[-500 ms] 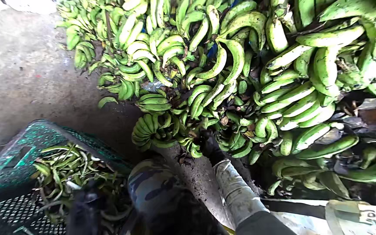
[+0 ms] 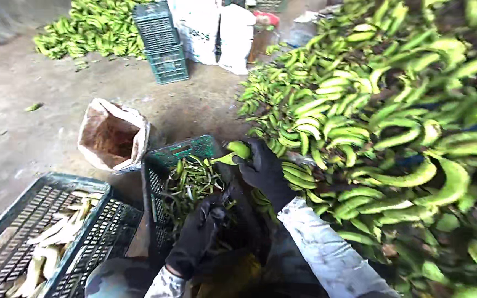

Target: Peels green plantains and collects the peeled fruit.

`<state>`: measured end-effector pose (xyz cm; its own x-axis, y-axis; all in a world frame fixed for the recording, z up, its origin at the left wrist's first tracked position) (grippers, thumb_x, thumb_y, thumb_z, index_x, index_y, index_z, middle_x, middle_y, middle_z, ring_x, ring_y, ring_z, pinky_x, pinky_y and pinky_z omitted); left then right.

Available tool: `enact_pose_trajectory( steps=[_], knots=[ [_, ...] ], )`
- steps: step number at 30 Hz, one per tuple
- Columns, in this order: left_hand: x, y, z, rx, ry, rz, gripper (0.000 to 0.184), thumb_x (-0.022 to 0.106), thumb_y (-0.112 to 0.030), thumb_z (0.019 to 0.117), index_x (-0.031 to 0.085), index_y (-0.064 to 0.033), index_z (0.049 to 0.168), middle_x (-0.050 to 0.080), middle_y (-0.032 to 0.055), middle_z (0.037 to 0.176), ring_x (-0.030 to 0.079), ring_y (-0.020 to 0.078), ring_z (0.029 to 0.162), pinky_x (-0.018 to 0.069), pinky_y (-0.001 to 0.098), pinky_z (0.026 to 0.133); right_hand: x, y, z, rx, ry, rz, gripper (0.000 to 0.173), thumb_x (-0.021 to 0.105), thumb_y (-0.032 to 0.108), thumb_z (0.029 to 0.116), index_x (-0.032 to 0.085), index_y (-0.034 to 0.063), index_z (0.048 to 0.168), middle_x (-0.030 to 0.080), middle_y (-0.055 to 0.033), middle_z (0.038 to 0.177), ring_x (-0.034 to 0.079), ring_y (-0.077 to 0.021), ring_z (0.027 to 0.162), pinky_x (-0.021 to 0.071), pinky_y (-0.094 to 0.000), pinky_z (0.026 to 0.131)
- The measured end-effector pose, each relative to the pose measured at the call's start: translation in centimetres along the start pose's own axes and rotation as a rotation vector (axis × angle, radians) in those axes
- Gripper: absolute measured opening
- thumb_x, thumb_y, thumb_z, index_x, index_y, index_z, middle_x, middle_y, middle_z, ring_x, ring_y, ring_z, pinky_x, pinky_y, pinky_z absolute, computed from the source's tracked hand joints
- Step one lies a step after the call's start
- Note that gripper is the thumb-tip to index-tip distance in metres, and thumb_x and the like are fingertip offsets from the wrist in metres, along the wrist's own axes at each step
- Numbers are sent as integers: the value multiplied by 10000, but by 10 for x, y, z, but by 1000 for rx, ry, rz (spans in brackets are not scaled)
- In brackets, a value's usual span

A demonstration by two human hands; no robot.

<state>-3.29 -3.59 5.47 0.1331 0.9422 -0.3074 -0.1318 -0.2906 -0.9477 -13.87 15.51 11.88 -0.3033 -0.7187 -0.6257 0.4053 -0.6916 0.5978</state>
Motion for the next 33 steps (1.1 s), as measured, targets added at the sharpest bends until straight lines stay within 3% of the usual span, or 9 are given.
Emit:
enact_pose_trajectory(
  steps=[5,13,20,24,27,29,30,32,33],
  knots=[
    [-27,9,2,-79,-72,-163,666,508,-418,1039,325,-94,1591,670,61,1100,637,93,774,574,298,703,40,-2,-19,464,112,721,494,649,247,971,504,105,1421,673,-105,1099,684,-192,864,602,-388,745],
    [-27,21,1,-53,8,-200,638,504,-384,1050,353,-42,1567,650,29,961,605,87,756,548,288,703,53,18,-49,609,236,841,434,561,204,1001,485,46,1398,663,-105,1004,671,-167,791,588,-309,682],
    [-21,24,-4,-121,-57,-472,519,479,-279,1062,390,-26,1507,591,-6,859,564,77,654,499,227,562,55,21,-53,396,144,777,406,606,161,970,505,10,1333,671,-86,1080,679,-127,944,589,-301,826],
    [-12,35,-2,-159,-59,-772,343,451,-309,1067,451,-82,1324,590,-6,805,591,99,635,528,241,559,52,27,-56,204,102,768,534,645,114,944,430,-60,1401,670,-79,1152,664,-68,1025,559,-248,926],
    [-15,29,0,-109,-135,-423,424,471,-327,1059,486,-44,1374,611,-3,838,591,87,671,518,240,587,58,21,-64,284,26,862,583,584,94,972,356,-28,1495,624,-122,1264,644,-117,1105,551,-279,961],
    [-17,19,-2,-30,-191,179,445,488,-312,1049,588,-78,1414,719,95,1062,702,224,876,587,430,776,76,8,-76,506,-22,1014,517,491,104,1025,336,37,1514,610,-134,1230,651,-163,1038,578,-331,868],
    [-11,15,-4,47,-215,395,432,511,-294,1034,620,-103,1405,726,163,1076,725,328,866,589,536,749,87,2,-83,621,-19,1078,431,437,135,1066,359,46,1480,613,-125,1169,652,-163,978,586,-338,817],
    [1,18,-7,45,-147,487,419,521,-244,1021,625,-110,1405,717,213,1105,724,396,884,571,596,756,101,-9,-89,769,0,1131,315,377,205,1107,456,48,1369,608,-85,1042,629,-130,858,568,-310,733],
    [5,21,-9,-30,-77,382,408,502,-228,1038,610,-94,1407,716,172,1131,719,336,931,575,544,814,104,-14,-88,803,-8,1108,294,410,221,1101,498,46,1320,612,-78,994,624,-123,803,566,-302,697]
  ],
)
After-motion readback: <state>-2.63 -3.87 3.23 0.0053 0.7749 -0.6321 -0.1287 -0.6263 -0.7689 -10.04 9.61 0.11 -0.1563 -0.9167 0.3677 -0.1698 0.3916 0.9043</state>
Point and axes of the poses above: each hand's wrist, its own z-axis towards the middle knuckle, its own x-axis out of the palm, y = z × x, the point moved 7 cm from there along z, towards the middle knuckle
